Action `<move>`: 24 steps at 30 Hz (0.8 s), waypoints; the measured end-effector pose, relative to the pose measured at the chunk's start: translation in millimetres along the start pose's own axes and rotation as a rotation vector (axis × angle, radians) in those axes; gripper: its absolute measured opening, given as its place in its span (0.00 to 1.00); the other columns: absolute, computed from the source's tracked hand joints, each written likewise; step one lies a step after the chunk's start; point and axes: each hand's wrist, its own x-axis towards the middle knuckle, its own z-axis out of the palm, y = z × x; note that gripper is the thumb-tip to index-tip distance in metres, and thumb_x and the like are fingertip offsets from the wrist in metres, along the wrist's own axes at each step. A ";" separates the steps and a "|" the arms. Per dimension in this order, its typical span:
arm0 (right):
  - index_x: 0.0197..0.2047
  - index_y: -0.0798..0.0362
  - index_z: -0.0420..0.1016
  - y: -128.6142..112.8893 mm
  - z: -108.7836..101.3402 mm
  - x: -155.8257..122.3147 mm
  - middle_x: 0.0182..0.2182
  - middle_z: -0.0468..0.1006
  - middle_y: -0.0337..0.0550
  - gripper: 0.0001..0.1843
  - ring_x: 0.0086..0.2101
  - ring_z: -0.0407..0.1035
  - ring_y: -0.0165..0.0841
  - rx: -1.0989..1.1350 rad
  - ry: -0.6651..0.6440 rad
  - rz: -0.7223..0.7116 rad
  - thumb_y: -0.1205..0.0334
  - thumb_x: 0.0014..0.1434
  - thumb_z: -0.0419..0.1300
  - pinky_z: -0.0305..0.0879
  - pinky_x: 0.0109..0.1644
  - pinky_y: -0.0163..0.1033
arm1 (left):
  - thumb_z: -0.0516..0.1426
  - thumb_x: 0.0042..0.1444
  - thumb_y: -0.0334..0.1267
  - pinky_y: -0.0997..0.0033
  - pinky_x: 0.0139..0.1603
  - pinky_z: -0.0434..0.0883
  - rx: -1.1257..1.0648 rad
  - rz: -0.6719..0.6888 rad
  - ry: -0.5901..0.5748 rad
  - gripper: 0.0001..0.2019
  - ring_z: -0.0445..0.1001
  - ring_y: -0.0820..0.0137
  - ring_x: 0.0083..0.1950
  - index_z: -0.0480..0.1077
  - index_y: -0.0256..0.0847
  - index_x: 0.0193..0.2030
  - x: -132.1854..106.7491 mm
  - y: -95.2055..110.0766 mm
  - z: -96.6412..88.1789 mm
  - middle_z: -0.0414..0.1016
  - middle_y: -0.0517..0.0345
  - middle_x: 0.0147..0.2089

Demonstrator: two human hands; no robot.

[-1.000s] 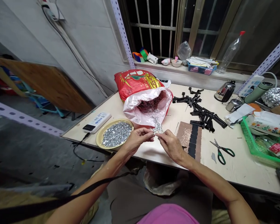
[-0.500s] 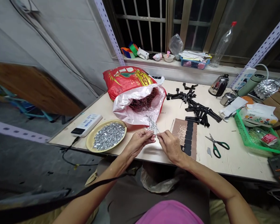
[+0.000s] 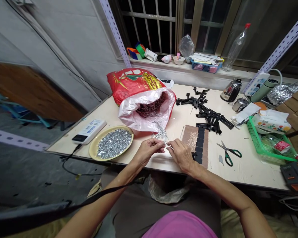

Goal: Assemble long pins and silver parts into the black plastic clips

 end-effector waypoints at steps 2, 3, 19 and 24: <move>0.40 0.52 0.74 0.4 0.8 -0.2 0.33 0.76 0.44 0.09 0.33 0.71 0.31 -0.010 0.005 0.008 0.61 0.66 0.53 0.61 0.33 0.33 | 0.71 0.26 0.51 0.71 0.32 0.73 0.021 0.011 -0.001 0.23 0.71 0.75 0.23 0.71 0.36 0.23 -0.6 0.2 0.6 0.72 0.62 0.21; 0.39 0.52 0.74 0.7 1.1 -0.4 0.33 0.76 0.44 0.10 0.32 0.71 0.31 -0.014 -0.003 0.017 0.61 0.66 0.52 0.61 0.32 0.33 | 0.71 0.27 0.51 0.70 0.32 0.73 0.032 0.016 -0.003 0.23 0.71 0.74 0.23 0.71 0.36 0.23 -0.9 0.2 0.8 0.72 0.62 0.21; 0.39 0.52 0.73 7.0 -3.5 -3.1 0.33 0.76 0.42 0.11 0.32 0.70 0.29 0.205 -0.116 0.112 0.61 0.67 0.50 0.62 0.34 0.32 | 0.71 0.27 0.49 0.67 0.34 0.75 0.024 0.005 0.009 0.21 0.70 0.74 0.24 0.72 0.35 0.23 0.8 -1.3 -3.0 0.71 0.63 0.20; 0.37 0.52 0.74 11.1 -13.9 -7.7 0.33 0.74 0.40 0.11 0.33 0.70 0.29 0.299 -0.101 0.117 0.60 0.66 0.51 0.63 0.36 0.32 | 0.71 0.27 0.48 0.68 0.35 0.74 0.053 -0.058 -0.042 0.21 0.71 0.74 0.25 0.73 0.35 0.24 0.5 -3.0 2.1 0.73 0.61 0.23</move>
